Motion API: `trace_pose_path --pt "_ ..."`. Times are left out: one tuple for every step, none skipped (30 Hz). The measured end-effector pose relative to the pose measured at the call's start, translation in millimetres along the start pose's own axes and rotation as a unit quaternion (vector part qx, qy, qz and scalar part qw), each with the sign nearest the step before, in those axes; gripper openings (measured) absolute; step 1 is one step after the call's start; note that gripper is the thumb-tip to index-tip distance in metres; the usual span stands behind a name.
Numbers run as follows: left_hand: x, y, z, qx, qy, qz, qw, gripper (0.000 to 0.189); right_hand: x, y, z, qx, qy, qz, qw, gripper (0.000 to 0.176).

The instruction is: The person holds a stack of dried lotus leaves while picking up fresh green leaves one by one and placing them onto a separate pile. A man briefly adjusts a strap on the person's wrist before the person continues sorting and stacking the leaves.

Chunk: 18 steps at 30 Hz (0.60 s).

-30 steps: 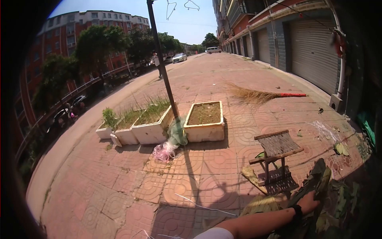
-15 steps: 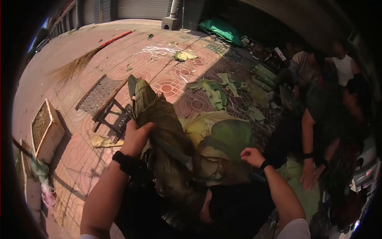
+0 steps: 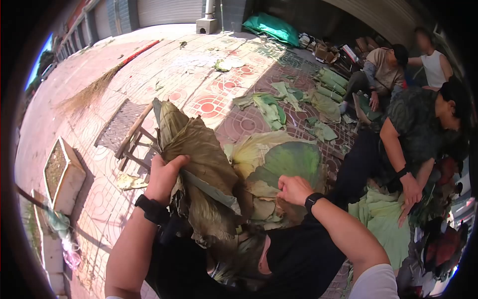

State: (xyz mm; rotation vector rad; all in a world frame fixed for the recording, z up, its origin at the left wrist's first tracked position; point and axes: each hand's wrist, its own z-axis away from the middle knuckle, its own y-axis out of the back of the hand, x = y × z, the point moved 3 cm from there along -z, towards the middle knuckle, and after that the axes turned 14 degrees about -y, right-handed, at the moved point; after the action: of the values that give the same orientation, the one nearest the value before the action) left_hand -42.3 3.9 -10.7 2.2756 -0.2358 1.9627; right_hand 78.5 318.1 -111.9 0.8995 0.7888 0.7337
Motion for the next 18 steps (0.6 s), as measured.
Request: trace_pose_path --pt "4.5 -0.5 2.2 0.009 0.004 -0.004 1.0 0.029 -1.4 -0.4 0.3 -0.014 -0.002 0.005 1.0 0.018" --pt "6.6 0.0 3.5 0.018 0.009 -0.007 1.0 0.029 -3.0 -0.3 1.0 0.0 0.03 0.016 0.999 0.016" --pt "4.5 1.6 2.1 0.009 0.003 0.003 1.0 0.029 -4.1 -0.5 1.9 0.015 0.062 0.026 0.998 0.015" --pt "0.6 3.4 -0.1 0.001 -0.002 0.014 1.0 0.029 -4.7 0.0 2.5 0.028 0.094 0.037 0.994 0.014" --pt "-1.3 5.9 -1.0 -0.006 -0.007 0.024 1.0 0.028 -7.1 2.3 5.0 0.029 0.114 0.031 0.993 0.014" --pt "-0.7 8.0 -0.4 -0.012 0.007 0.015 1.0 0.034 -9.2 4.9 8.4 0.029 0.134 0.025 0.99 0.013" --pt "2.3 9.3 0.8 -0.018 0.021 0.005 1.0 0.041 -11.8 6.9 11.7 0.029 0.153 0.018 0.988 0.013" --pt "4.0 10.6 2.0 -0.023 0.035 -0.004 0.999 0.048 -14.5 7.0 16.6 0.039 0.179 0.021 0.983 0.017" --pt "4.7 11.8 2.6 -0.019 0.038 -0.007 0.999 0.048 -16.0 5.3 23.5 0.048 0.204 0.025 0.977 0.021" --pt "5.4 12.6 2.8 -0.016 0.04 -0.01 0.999 0.049 -16.6 3.0 29.2 0.058 0.229 0.028 0.971 0.024" --pt "5.5 13.6 2.8 -0.014 0.042 -0.013 0.999 0.049 -17.1 -1.5 33.9 0.051 0.256 0.069 0.963 0.028" --pt "3.1 14.5 2.1 -0.008 0.039 -0.01 0.999 0.048 -16.6 -6.1 38.5 0.045 0.283 0.109 0.952 0.032" --pt "-1.1 15.7 0.9 -0.002 0.036 -0.008 0.999 0.048 -16.1 -10.3 43.0 0.038 0.308 0.149 0.939 0.035" --pt "-3.0 16.9 0.2 0.003 0.033 -0.006 0.999 0.047 -15.5 -12.7 47.1 0.043 0.316 0.17 0.932 0.039" --pt "-0.8 15.5 0.6 0.004 0.021 0.0 1.0 0.041 -14.4 -14.8 51.6 0.047 0.324 0.191 0.925 0.043" --pt "2.7 12.8 1.5 0.005 0.01 0.005 1.0 0.035 -13.8 -16.5 56.2 0.051 0.332 0.211 0.918 0.047" --pt "5.1 11.4 1.9 0.006 -0.002 0.01 1.0 0.03 -14.9 -16.6 60.4 0.054 0.34 0.231 0.91 0.05" --pt "3.6 10.8 1.1 -0.003 -0.004 0.015 1.0 0.03 -16.0 -15.5 63.6 0.059 0.33 0.239 0.911 0.051"
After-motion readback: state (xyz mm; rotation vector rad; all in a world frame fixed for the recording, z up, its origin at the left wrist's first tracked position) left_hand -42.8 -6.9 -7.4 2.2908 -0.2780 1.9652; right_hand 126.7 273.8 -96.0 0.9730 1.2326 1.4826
